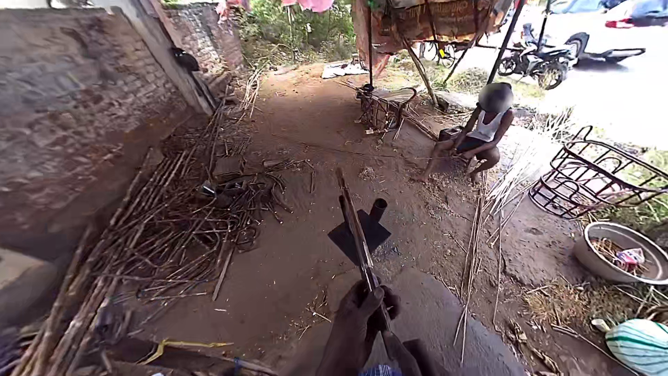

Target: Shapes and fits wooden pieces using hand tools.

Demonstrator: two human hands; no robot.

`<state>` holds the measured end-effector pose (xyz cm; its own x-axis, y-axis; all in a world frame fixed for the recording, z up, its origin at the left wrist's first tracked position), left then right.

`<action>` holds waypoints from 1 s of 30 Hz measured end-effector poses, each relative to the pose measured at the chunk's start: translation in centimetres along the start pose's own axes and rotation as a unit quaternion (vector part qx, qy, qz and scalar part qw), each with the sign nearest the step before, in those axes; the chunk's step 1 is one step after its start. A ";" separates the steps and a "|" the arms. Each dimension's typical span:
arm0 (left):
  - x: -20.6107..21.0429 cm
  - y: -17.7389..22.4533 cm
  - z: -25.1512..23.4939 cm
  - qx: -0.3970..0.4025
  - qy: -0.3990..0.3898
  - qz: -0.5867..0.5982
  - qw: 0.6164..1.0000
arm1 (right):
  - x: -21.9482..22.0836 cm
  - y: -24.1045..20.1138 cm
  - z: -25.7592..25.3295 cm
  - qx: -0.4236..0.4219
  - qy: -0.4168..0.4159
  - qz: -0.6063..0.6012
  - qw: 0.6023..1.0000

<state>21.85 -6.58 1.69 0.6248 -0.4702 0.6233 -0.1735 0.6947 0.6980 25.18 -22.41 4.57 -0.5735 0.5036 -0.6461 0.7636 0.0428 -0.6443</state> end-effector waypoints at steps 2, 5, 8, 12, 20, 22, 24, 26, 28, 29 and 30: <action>1.0 -0.5 -0.3 -0.026 0.037 -0.012 0.999 | -0.5 1.6 -0.4 -0.012 0.073 0.074 0.995; 1.9 -1.0 -0.9 -0.048 0.087 -0.023 0.995 | -0.8 3.3 -2.5 -0.053 0.107 0.116 0.986; 1.8 -1.6 -1.8 -0.032 0.098 -0.019 0.995 | -0.7 4.2 -4.5 -0.059 0.138 0.114 0.982; 3.8 -1.7 -1.2 -0.062 0.077 -0.053 0.994 | -3.0 5.4 -6.5 -0.045 0.161 0.133 0.977; 12.4 -2.7 -4.1 -0.093 0.031 -0.045 0.994 | -10.4 10.3 -9.2 -0.071 0.198 0.116 0.971; 14.7 -2.9 -6.7 -0.083 0.046 -0.098 0.991 | -11.8 13.6 -10.7 -0.081 0.205 0.041 0.975; 16.8 -3.4 -9.4 -0.054 0.068 -0.163 0.983 | -13.2 17.0 -12.5 -0.077 0.220 -0.013 0.972; 16.2 -3.6 -8.6 -0.044 0.083 -0.184 0.978 | -12.5 16.6 -12.2 -0.069 0.232 -0.022 0.970; 13.7 -2.8 -6.8 -0.074 0.046 -0.136 0.987 | -10.6 13.4 -10.7 -0.034 0.229 0.027 0.972; 11.9 -2.6 -5.9 -0.086 0.053 -0.108 0.989 | -9.1 12.1 -9.9 0.001 0.219 0.056 0.974; 10.3 -2.6 -5.3 -0.094 0.077 -0.083 0.989 | -7.3 11.2 -9.3 0.030 0.208 0.078 0.975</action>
<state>32.77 -10.36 4.49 0.7433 -0.5085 0.4347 0.0768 0.7104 0.6996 40.70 -17.59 5.85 -0.2728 0.8066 -0.5244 0.8057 -0.1063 -0.5827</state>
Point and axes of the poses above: each hand's wrist, its own z-axis away from the middle knuckle, its own x-axis out of the palm, y = z × x, the point moved 6 cm from there along -z, towards the middle knuckle, and after that the axes turned 9 degrees about -x, right-handed, at the moved point
